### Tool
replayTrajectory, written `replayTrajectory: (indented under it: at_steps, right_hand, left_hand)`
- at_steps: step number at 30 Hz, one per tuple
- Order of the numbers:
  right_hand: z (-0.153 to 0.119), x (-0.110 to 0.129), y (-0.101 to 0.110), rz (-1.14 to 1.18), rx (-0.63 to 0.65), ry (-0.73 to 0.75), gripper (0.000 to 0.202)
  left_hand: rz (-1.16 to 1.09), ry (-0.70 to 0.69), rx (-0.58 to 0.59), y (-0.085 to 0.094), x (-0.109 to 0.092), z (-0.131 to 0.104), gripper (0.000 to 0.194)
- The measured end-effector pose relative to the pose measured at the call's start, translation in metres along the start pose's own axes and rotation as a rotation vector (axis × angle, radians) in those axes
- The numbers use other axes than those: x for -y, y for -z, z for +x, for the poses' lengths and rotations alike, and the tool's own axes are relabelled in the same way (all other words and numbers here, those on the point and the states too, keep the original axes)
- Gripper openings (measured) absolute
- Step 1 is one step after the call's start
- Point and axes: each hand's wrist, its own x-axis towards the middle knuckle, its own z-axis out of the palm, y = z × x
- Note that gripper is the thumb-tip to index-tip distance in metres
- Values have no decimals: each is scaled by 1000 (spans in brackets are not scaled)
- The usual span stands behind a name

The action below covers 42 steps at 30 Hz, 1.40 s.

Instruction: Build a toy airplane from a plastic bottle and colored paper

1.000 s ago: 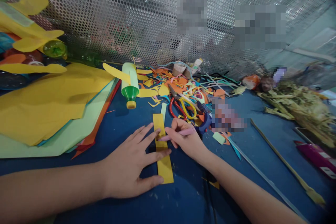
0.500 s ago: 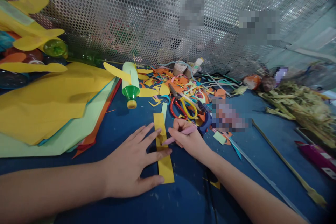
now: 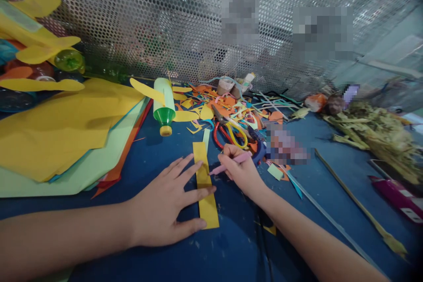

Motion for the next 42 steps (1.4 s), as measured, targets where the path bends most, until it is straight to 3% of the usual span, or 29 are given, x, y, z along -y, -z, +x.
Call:
replayTrajectory:
  at_steps: [9,21,30,35,37,42]
  right_hand:
    - [1,-7,0,-40,-22,60,31]
    - [1,-7,0,-37,58,16,29]
    - [0,-3,4,228,-32,-42,34]
    - [-3,3,4,76,35,76,31]
    - [-3,5,2,28,50,61,34]
    - [-2,3,-1,-18,68,59,19]
  left_hand:
    - [4,-7,12,0,1,1,53]
    - [-27,-22,-44,0,1,1,53]
    - [-18,-12,-45,-1,1,1,57]
    - [-22,-3,-48,-1,1,0,59]
    - [-30,4,-59,-1,0,-1,56]
    - [-45,25,-62,-1,-1,-2,52]
